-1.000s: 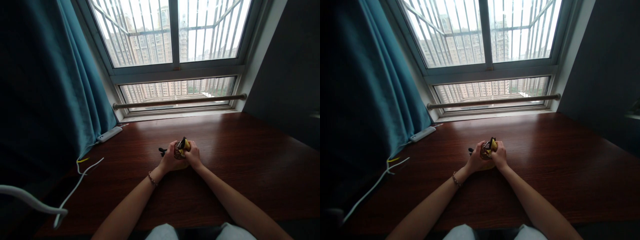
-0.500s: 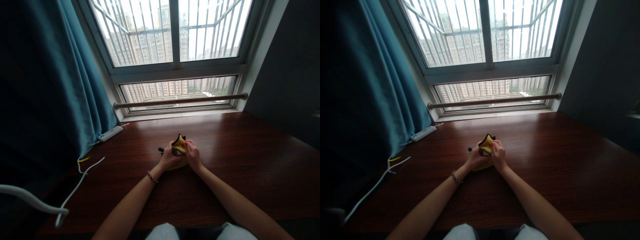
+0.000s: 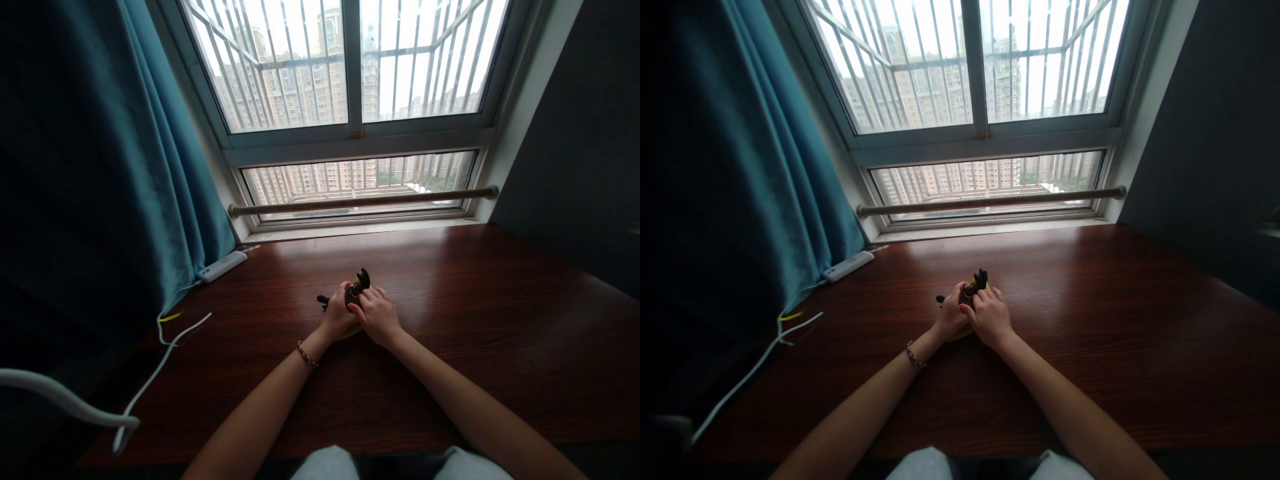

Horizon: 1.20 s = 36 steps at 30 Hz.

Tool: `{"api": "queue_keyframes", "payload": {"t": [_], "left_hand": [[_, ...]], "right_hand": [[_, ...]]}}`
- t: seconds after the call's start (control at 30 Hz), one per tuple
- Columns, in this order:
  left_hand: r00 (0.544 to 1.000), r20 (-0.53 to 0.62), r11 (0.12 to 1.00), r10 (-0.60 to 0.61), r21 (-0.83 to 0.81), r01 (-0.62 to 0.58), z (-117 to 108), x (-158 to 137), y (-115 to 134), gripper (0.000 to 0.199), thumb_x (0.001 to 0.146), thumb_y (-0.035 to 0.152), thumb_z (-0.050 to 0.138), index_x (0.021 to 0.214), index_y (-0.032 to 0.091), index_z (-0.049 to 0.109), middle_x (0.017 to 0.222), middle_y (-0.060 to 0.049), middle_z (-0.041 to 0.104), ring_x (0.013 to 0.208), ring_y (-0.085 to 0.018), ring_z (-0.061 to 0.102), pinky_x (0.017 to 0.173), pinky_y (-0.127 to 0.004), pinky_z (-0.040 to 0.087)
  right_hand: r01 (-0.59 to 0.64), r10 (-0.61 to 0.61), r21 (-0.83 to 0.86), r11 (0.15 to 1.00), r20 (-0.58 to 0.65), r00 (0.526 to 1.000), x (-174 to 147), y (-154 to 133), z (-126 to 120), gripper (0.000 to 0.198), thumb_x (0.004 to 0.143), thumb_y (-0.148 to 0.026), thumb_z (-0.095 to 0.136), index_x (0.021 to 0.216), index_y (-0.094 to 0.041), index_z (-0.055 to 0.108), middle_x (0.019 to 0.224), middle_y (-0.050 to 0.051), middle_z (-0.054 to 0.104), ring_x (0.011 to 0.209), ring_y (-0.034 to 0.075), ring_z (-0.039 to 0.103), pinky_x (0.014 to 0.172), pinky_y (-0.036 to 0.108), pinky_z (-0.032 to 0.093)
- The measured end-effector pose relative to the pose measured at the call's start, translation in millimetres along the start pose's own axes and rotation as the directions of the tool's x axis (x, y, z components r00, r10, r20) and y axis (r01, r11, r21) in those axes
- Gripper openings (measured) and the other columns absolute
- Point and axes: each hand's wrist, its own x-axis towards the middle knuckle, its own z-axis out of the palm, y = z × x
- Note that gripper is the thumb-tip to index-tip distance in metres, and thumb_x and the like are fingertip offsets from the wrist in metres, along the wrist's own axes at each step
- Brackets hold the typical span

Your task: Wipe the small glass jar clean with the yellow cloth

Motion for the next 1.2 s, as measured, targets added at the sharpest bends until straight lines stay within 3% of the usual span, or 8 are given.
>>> {"api": "queue_keyframes", "payload": {"t": [0.1,0.17,0.33,0.5,0.7,0.87,1.07,1.2], "left_hand": [[1.0,-0.01,1.0,0.014,0.016,-0.014,0.3,-0.8,3.3,0.069,0.062,0.032,0.074,0.123,0.014,0.047,0.107,-0.012,0.069,0.096,-0.026,0.068,0.087,-0.038,0.052],[1.0,-0.009,1.0,-0.004,0.023,0.004,-0.1,-1.1,5.2,0.072,0.059,0.033,0.077,0.123,0.015,0.048,0.107,-0.01,0.069,0.096,-0.026,0.067,0.087,-0.038,0.052],[1.0,-0.004,0.999,-0.03,0.029,0.03,-1.5,-1.4,5.0,0.077,0.054,0.034,0.083,0.121,0.018,0.049,0.105,-0.008,0.069,0.095,-0.025,0.067,0.087,-0.037,0.051],[1.0,-0.012,1.0,-0.006,0.027,0.006,-2.4,-2.3,4.7,0.075,0.055,0.035,0.084,0.12,0.018,0.05,0.101,-0.007,0.07,0.092,-0.025,0.067,0.085,-0.037,0.052],[0.999,0.011,0.998,0.042,0.042,-0.043,-4.4,-2.2,5.7,0.073,0.059,0.035,0.081,0.123,0.017,0.05,0.105,-0.008,0.069,0.094,-0.025,0.067,0.085,-0.036,0.052],[0.999,0.001,0.996,0.053,0.077,-0.053,-4.6,-2.0,7.6,0.064,0.063,0.034,0.076,0.119,0.018,0.051,0.098,-0.006,0.069,0.087,-0.024,0.067,0.081,-0.035,0.052],[0.998,-0.007,0.992,0.06,0.109,-0.059,-3.0,-3.5,10.1,0.068,0.06,0.036,0.078,0.119,0.019,0.051,0.103,-0.009,0.07,0.096,-0.028,0.068,0.086,-0.038,0.052],[0.999,-0.012,0.994,0.047,0.098,-0.046,-2.6,-3.6,8.7,0.076,0.057,0.039,0.082,0.122,0.018,0.05,0.107,-0.01,0.069,0.099,-0.028,0.067,0.088,-0.038,0.052]], "right_hand": [[-0.014,0.015,-0.083,0.996,0.006,1.0,1.2,-0.5,-3.3,0.036,0.101,-0.041,0.046,0.09,-0.017,0.071,0.095,0.01,0.071,0.103,0.027,0.062,0.107,0.045,0.032],[-0.002,0.004,-0.055,0.998,0.038,0.999,3.2,3.5,-3.8,0.044,0.102,-0.041,0.041,0.081,-0.017,0.071,0.088,0.009,0.071,0.095,0.025,0.063,0.099,0.04,0.037],[-0.041,0.036,0.208,0.977,0.029,0.999,7.1,16.7,2.1,0.069,0.105,-0.048,0.016,0.067,-0.019,0.065,0.072,0.007,0.068,0.073,0.019,0.062,0.073,0.031,0.042],[-0.084,0.088,0.44,0.894,0.01,0.996,5.3,15.6,2.7,0.07,0.102,-0.057,0.014,0.065,-0.02,0.06,0.073,0.005,0.064,0.07,0.018,0.06,0.064,0.027,0.042],[-0.01,0.019,0.389,0.921,-0.021,1.0,1.9,9.1,4.9,0.054,0.104,-0.047,0.021,0.082,-0.021,0.063,0.093,0.008,0.065,0.09,0.022,0.062,0.082,0.034,0.049],[0.055,-0.055,0.167,0.984,0.0,0.998,2.5,6.9,4.3,0.036,0.103,-0.039,0.035,0.094,-0.02,0.064,0.101,0.009,0.067,0.098,0.025,0.061,0.107,0.046,0.038],[0.037,-0.039,0.093,0.995,0.017,0.999,5.8,8.1,-1.1,0.044,0.102,-0.046,0.035,0.082,-0.021,0.065,0.087,0.01,0.069,0.086,0.025,0.063,0.095,0.042,0.045],[-0.042,0.032,0.29,0.956,0.039,0.999,7.8,15.6,4.4,0.063,0.102,-0.056,0.02,0.074,-0.022,0.065,0.079,0.007,0.07,0.079,0.023,0.064,0.092,0.041,0.046]]}}
